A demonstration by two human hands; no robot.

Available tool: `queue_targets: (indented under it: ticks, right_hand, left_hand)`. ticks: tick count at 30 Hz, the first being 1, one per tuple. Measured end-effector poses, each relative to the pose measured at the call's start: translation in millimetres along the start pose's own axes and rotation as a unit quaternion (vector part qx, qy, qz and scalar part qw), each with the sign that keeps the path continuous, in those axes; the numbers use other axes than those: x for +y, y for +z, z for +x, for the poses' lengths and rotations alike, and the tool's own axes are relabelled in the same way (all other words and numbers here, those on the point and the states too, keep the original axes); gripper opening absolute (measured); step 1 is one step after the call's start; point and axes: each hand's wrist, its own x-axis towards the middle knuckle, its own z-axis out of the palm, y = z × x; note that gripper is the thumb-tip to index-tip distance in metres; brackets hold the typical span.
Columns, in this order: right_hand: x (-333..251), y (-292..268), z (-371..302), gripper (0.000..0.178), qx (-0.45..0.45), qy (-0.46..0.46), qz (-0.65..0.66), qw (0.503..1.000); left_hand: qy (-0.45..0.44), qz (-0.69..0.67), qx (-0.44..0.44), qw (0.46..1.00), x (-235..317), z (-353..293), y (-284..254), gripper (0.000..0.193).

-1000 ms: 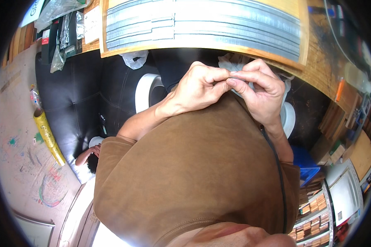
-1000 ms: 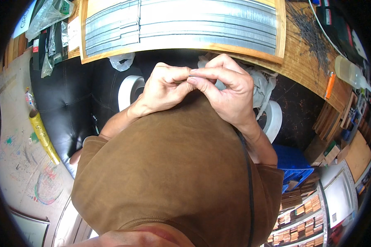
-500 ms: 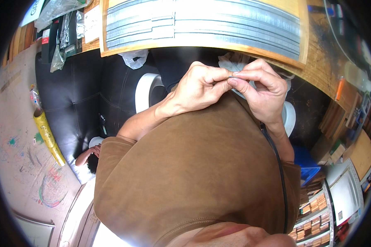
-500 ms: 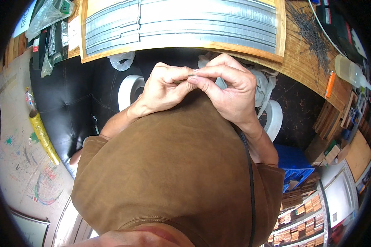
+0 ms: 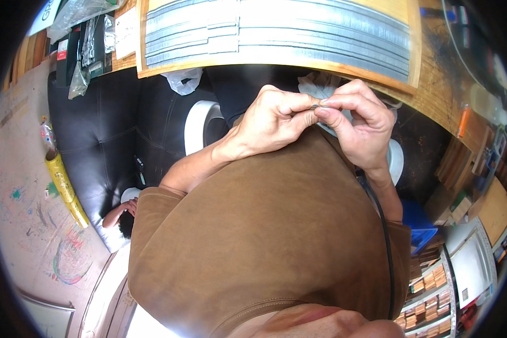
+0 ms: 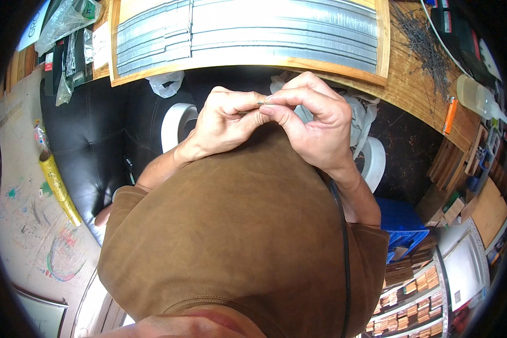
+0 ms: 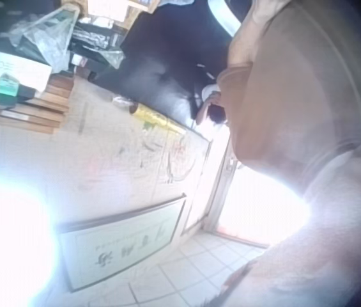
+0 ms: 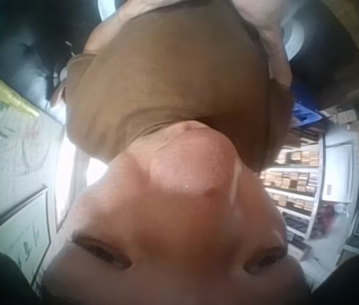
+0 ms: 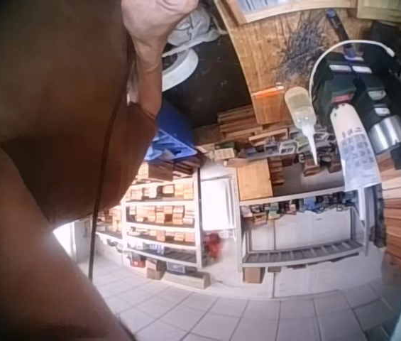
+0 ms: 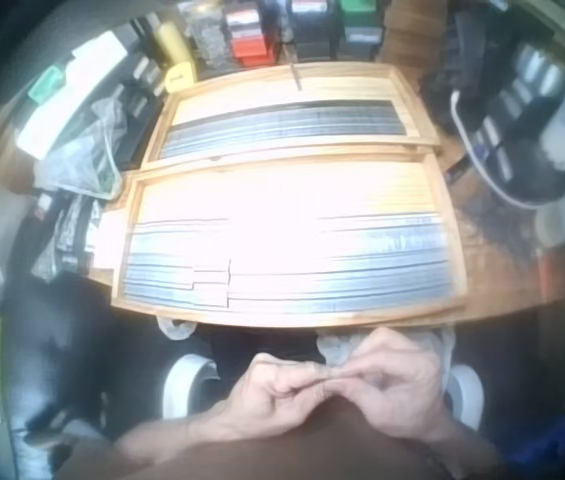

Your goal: The person picks up small rectangular metal pieces from a wooden tray and joins them together by hand. They repeatedly align and press the pieces to form a connected strip, occasionally wiping the components with a cloth before continuing the assembly.

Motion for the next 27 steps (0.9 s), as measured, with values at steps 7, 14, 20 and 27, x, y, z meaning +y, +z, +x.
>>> queue_targets:
  ticks: [7,14,20,27]
  right_hand:
    - [-5.2,4.3,0.8,0.013,0.005,-0.028,-0.057,0.998]
    - [-4.4,3.2,2.2,0.013,0.005,-0.047,-0.063,0.997]
    - [-16.9,-16.4,2.3,0.011,0.058,-0.022,-0.068,0.996]
    - [-72.4,-127.1,16.9,0.011,0.225,-0.06,-0.395,0.888]
  left_hand:
    - [-0.002,0.011,0.008,1.0,-1.3,-0.9,0.3,0.017]
    - [-0.002,0.0,0.003,1.0,0.3,-0.7,-1.2,0.019]
    - [0.039,-0.032,0.072,0.996,8.1,3.9,4.1,0.019]
    - [0.072,-0.058,0.051,0.994,4.4,12.4,5.4,0.024]
